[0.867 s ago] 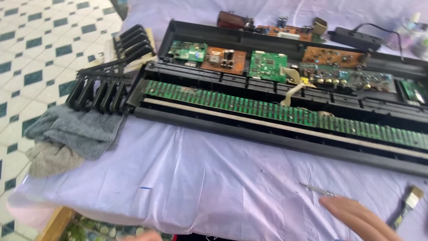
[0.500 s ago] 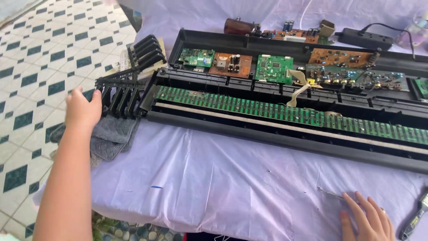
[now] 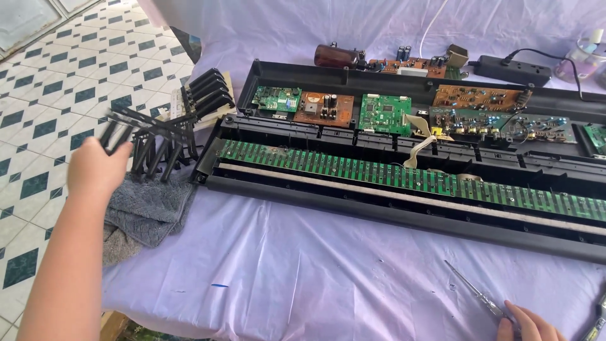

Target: Cleaning a disassembled electronic keyboard's keys using a brush to remove dust.

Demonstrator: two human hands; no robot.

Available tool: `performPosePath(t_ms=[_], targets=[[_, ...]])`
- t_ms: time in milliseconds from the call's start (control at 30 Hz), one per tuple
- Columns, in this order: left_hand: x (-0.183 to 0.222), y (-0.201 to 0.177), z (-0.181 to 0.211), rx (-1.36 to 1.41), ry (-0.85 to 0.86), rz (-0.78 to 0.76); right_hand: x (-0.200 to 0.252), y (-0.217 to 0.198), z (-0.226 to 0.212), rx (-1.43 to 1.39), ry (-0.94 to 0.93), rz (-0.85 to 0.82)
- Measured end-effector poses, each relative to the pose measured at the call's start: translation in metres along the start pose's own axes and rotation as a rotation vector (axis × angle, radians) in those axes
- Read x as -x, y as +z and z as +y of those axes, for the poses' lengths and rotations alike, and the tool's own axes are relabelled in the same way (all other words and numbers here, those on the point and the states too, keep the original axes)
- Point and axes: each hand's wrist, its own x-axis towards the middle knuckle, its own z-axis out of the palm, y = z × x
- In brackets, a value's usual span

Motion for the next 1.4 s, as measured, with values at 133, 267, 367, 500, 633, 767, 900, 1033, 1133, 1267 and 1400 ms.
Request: performPosePath(t_ms=[133,267,367,500,633,767,900,1033,1133,1267,1400], targets=[[0.046,-0.021,0.021,0.152,0.146,0.307,0.01,0.025,0.031,-0.112,-0.018,0.087],[0.113,-0.037,0.082,0.65,0.022,0.035,0.001,-0.013,-0.011,-0.075,-0.023,0.082],[0.152,0.002,0.096,0.956,0.044,-0.285,-0.001,-0.018,-0.02,0.096,0.037,0.0],[0.217,0.048,0.127,1.406,0.667,-0.947,-0.005,-0.048,-0.054,-0.014,0.03,0.044],[0.268,0.06,0.164,1.391,0.697,-1.388,-0.007,-0.06,-0.068,-0.083,0.065,0.045],[0.278,0.098,0.187,1.237,0.696,-1.694,-0.003,-0.029,-0.035,-0.117,-0.051,0.191],[0.279,0.138,0.19,1.373,0.6,-1.934,-0.004,-0.038,-0.045,-0.102,-0.02,0.205],[0.276,0.146,0.182,1.418,0.278,-1.783,-0.007,-0.037,-0.045,-0.14,0.01,0.165],[0.275,0.186,0.185,1.528,0.523,-1.427,-0.006,-0.032,-0.039,-0.117,-0.014,0.175],[0.282,0.148,0.194,1.327,0.196,-1.353,0.002,-0.002,-0.008,-0.064,0.076,0.105],[0.284,0.128,0.197,0.997,0.266,-1.129,0.003,0.0,-0.008,-0.044,0.115,0.067]])
